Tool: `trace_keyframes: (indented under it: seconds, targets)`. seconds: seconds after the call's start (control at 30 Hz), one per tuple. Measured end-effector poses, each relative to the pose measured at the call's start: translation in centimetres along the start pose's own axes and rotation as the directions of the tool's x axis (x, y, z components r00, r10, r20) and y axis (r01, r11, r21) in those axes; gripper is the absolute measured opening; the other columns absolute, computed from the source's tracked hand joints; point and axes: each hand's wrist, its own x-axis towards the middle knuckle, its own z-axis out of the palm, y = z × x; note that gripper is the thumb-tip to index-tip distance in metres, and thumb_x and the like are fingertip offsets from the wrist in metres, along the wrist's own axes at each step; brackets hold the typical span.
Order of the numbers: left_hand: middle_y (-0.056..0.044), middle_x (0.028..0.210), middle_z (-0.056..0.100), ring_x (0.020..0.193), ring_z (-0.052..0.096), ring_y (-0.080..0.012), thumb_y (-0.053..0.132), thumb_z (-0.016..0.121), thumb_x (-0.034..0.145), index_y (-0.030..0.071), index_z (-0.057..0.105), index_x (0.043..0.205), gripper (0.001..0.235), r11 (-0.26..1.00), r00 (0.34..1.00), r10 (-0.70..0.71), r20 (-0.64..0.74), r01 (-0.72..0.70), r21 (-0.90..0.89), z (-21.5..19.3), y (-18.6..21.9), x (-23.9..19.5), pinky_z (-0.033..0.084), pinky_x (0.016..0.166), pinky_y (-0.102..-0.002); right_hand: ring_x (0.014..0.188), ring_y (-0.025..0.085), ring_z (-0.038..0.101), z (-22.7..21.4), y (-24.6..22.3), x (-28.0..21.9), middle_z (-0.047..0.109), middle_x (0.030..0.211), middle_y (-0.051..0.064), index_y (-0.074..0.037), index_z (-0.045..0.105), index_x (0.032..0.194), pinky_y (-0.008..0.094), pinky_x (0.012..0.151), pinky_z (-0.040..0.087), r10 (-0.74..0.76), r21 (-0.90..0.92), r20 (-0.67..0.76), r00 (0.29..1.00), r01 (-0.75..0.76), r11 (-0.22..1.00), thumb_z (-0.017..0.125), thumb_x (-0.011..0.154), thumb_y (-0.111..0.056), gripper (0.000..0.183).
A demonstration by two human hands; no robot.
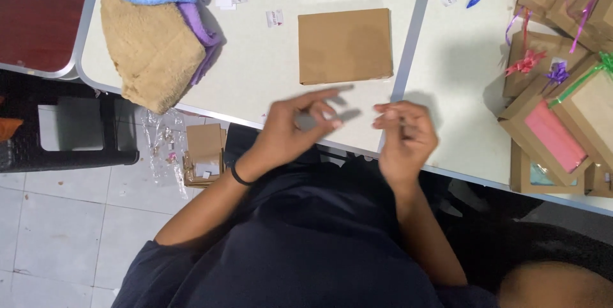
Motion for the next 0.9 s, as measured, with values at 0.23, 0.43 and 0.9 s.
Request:
trace_keyframes:
  seconds: [0.23,0.43,0.9]
  targets:
    - [-0.015,0.134,0.059,0.128,0.055,-0.0447,-0.015,0.062,0.071,0.011,0.067,0.126,0.062,0.763,0.928,0.31,0.207,-0.373,0.528,-5.9,-3.9,4.4,0.039,0.11,-0.059,0.091,0.016,0.064,-2.9,-2.0,2.0,0.069,0.109,0.017,0.0,0.062,0.109,0.03,0.071,0.061,0.037,-0.169,0.06,0.998,-0.026,0.985,0.068,0.104,-0.007,0.011]
    - [-0.009,0.122,0.073,0.135,0.053,-0.0338,-0.006,0.065,0.093,0.015,0.076,0.117,0.034,0.686,0.922,0.188,0.338,-0.37,0.627,-6.2,-4.4,6.0,0.03,0.114,-0.059,0.095,0.019,0.063,-4.9,-0.8,2.3,0.063,0.104,0.018,0.005,0.057,0.113,0.033,0.078,0.06,0.052,-0.18,0.085,0.995,-0.036,0.983,0.065,0.107,-0.004,0.013]
    - [-0.002,0.104,0.068,0.124,0.058,-0.0254,0.037,0.078,0.092,0.017,0.071,0.108,0.027,0.507,0.704,0.473,0.53,-0.709,0.49,-0.3,-7.2,4.8,0.044,0.114,-0.04,0.084,0.017,0.069,-5.7,-2.0,2.7,0.076,0.087,0.014,0.001,0.074,0.104,0.034,0.078,0.057,0.323,-0.36,0.4,0.858,-0.177,0.916,0.076,0.093,0.001,0.011]
